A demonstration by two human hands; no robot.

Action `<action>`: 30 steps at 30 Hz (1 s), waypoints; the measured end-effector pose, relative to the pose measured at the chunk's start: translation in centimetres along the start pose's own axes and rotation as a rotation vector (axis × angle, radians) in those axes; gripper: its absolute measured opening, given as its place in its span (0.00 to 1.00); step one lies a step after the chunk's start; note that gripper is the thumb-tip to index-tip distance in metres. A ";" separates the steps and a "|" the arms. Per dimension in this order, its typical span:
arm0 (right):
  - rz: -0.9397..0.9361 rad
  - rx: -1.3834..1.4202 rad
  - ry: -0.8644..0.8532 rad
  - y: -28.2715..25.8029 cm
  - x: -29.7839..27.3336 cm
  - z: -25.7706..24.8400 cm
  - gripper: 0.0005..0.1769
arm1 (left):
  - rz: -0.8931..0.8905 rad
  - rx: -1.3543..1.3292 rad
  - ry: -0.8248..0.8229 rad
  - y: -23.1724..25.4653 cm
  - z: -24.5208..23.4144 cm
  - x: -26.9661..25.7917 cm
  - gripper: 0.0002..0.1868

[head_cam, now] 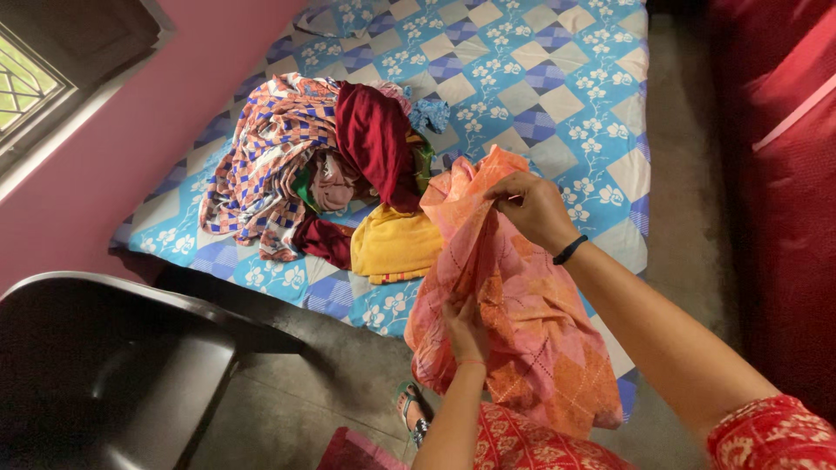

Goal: The person folds an orange patterned cloth by hand on a bed, smoothing it flat after completing the folds.

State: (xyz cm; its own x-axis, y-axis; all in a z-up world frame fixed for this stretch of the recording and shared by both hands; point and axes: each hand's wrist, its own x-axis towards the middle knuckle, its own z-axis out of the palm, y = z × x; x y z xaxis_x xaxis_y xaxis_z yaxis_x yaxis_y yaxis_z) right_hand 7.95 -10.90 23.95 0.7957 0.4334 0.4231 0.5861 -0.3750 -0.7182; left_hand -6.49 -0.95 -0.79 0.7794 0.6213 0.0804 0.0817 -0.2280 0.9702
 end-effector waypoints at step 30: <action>0.045 0.027 0.041 5.1 -1.3 -0.8 0.12 | 0.227 0.107 0.106 -0.8 -5.3 -0.2 0.08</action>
State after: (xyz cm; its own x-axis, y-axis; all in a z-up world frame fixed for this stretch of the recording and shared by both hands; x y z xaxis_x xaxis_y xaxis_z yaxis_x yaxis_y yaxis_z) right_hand 10.00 -14.02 20.14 0.8274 0.3820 0.4117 0.5453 -0.3710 -0.7517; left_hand -10.00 3.02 -0.34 0.7162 0.6191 0.3221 -0.0184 -0.4446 0.8955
